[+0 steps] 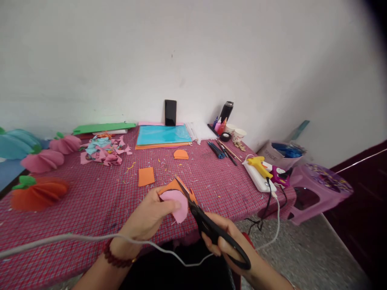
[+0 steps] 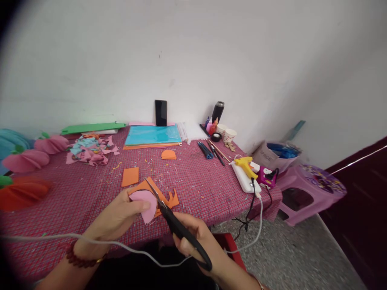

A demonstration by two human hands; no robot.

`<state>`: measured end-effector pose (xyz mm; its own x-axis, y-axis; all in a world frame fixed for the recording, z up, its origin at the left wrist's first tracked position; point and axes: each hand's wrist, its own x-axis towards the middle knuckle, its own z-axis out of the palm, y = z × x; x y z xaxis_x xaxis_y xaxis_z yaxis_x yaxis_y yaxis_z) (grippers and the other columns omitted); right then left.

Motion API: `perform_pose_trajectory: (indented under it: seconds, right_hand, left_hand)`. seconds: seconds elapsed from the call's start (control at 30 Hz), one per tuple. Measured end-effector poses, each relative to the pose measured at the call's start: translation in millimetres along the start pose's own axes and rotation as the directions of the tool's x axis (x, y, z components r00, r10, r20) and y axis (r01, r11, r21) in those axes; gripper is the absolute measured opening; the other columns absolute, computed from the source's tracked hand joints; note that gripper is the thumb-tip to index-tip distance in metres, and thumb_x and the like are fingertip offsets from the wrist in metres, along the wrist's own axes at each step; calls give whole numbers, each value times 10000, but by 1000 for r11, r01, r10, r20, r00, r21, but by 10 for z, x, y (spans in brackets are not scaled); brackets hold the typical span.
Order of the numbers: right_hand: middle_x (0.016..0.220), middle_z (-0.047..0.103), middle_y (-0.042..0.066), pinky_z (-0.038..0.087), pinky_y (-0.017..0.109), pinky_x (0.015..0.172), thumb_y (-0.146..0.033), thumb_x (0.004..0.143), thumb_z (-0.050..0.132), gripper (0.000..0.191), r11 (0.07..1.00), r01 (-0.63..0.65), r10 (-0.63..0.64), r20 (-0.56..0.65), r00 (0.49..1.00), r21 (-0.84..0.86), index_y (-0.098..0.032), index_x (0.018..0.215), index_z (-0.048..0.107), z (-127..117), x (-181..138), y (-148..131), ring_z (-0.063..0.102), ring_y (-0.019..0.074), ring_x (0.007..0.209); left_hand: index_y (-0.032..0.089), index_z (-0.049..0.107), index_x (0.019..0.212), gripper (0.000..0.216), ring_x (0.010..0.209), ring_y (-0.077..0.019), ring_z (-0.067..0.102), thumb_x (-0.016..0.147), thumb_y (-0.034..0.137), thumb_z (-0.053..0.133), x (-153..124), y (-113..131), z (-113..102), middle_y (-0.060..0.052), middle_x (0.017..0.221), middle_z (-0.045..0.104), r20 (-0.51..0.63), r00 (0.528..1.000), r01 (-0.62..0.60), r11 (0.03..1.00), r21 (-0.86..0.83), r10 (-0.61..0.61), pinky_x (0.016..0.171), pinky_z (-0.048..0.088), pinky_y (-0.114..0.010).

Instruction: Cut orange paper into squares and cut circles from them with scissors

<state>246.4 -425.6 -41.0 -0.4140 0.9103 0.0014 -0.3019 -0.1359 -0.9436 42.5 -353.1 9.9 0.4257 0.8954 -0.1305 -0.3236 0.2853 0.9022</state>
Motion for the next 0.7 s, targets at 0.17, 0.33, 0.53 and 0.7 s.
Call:
perform_pose_trajectory:
  seconds: [0.17,0.33,0.53,0.7]
  right_hand:
    - [630,411,-54,211,227,481,-707,673,715,746,1000,-7,7,2,1000,-28,-146,1161,646,-7,-28,-26,266,58,511]
    - [607,396,-60,203,223,463,-712,679,708,768,998,5,-5,-1,1000,-60,-149,1199,644,-22,-64,-10,260,58,502]
    - [612,396,-59,207,208,446,-670,719,705,716,996,3,1,42,999,-88,-164,1221,640,-65,-88,-61,253,50,495]
    - [570,393,-73,207,197,427,-616,748,713,643,990,-9,19,71,997,-141,-196,1229,641,-103,-91,-141,254,39,461]
  left_hand:
    - [161,705,695,85,569,-77,546,629,118,735,3,18,-40,31,634,652,76,997,4,999,-32,-2,551,426,-171]
    - [152,702,685,71,560,-81,538,632,135,745,4,16,-59,19,625,647,90,996,8,1000,-15,-6,547,418,-179]
    - [161,702,682,86,555,-81,530,618,105,697,-9,32,-78,24,621,633,103,994,31,999,36,-35,542,413,-180]
    - [162,690,628,49,511,-87,515,610,126,663,-8,83,-124,18,578,622,168,982,66,990,124,-86,518,396,-193]
